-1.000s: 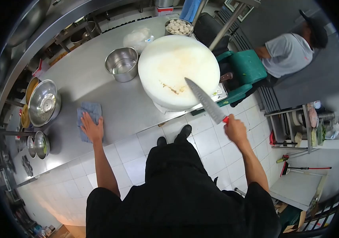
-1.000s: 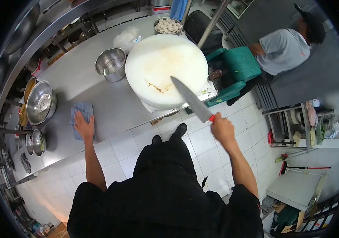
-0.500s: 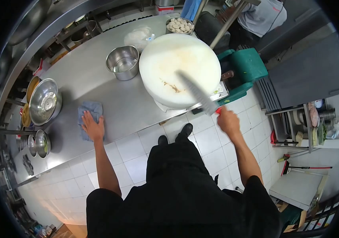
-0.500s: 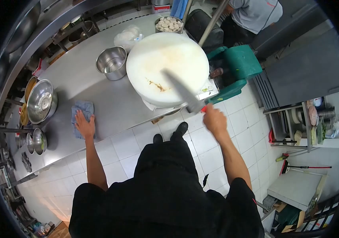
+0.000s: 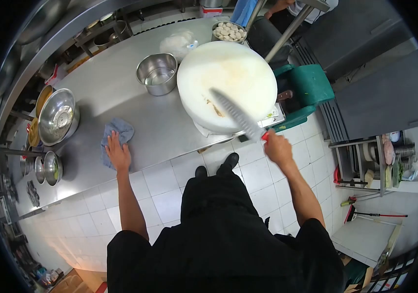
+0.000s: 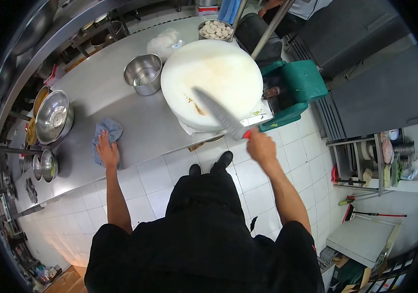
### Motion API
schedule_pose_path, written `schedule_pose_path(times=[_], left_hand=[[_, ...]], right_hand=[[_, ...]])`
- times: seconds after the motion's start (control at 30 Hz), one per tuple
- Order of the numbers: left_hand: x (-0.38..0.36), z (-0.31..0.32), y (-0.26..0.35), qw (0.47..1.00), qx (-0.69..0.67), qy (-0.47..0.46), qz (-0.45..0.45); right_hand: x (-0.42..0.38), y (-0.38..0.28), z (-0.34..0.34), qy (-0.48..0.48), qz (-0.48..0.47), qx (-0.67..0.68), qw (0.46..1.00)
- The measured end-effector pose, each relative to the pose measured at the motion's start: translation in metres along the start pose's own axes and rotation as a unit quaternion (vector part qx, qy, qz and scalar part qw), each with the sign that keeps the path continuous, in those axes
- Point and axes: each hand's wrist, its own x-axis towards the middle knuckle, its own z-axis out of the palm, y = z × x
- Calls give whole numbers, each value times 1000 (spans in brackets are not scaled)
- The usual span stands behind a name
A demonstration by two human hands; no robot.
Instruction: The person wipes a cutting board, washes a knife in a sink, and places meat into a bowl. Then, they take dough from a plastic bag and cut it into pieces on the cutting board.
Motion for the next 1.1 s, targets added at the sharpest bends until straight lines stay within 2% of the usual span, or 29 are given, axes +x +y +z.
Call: schedule_pose_path(times=[0.07, 0.17, 0.23, 0.33, 0.4, 0.43, 0.47, 0.5, 0.6, 0.67, 0.77, 0.83, 0.9, 0.93, 0.97, 1.0, 1.03, 1.07, 1.1], left_hand=[[-4, -4, -2, 1000, -8, -9, -1], [-11, -10, 6, 1000, -15, 10, 18], [-11, -17, 6, 998, -63, -6, 5], [-17, -30, 4, 990, -139, -39, 2], [-24, -37, -2, 982, -180, -53, -11], [-30, -37, -10, 979, -193, -59, -22], [-36, -37, -17, 976, -206, -64, -33], [-46, -33, -27, 944, -311, -60, -89], [-67, -37, -34, 791, -566, -20, -230], [-72, -62, 13, 678, -673, 37, -294], [-45, -94, 73, 610, -729, 12, -309], [-7, -107, 126, 633, -723, 21, -275], [36, -96, 174, 706, -659, 33, -259], [59, -79, 188, 749, -638, -28, -179], [72, -101, 236, 812, -570, -75, -102], [92, -79, 259, 860, -506, -56, 39], [106, -55, 277, 885, -429, -35, 178], [108, -43, 298, 926, -305, -119, 189], [107, -31, 318, 945, -174, -199, 195]], right_hand=[[18, 28, -5, 21, 28, 13, 999], [15, 28, -14, 29, 59, -11, 998], [1, 2, 5, 22, 1, -15, 1000], [-23, -57, 14, -61, -27, 19, 998], [-25, -78, 27, -127, -80, 115, 982], [-27, -86, 36, -122, -151, 202, 960], [-27, -93, 43, -140, -158, 271, 939], [-28, -101, 42, -157, -165, 338, 913], [-26, -114, 29, -235, -90, 437, 864], [-22, -105, 20, -183, -103, 427, 880], [-10, -64, 15, -117, -90, 384, 912], [-5, -33, -2, -54, -97, 337, 935], [-5, -6, -22, -27, -58, 346, 936], [-5, 12, -27, 0, -51, 332, 942], [-7, 25, -35, 29, -35, 317, 947], [-6, 41, -36, 35, -10, 309, 950], [-7, 56, -37, 41, 15, 302, 952], [-10, 67, -42, 36, 40, 308, 950], [-13, 77, -49, 32, 65, 315, 946]])
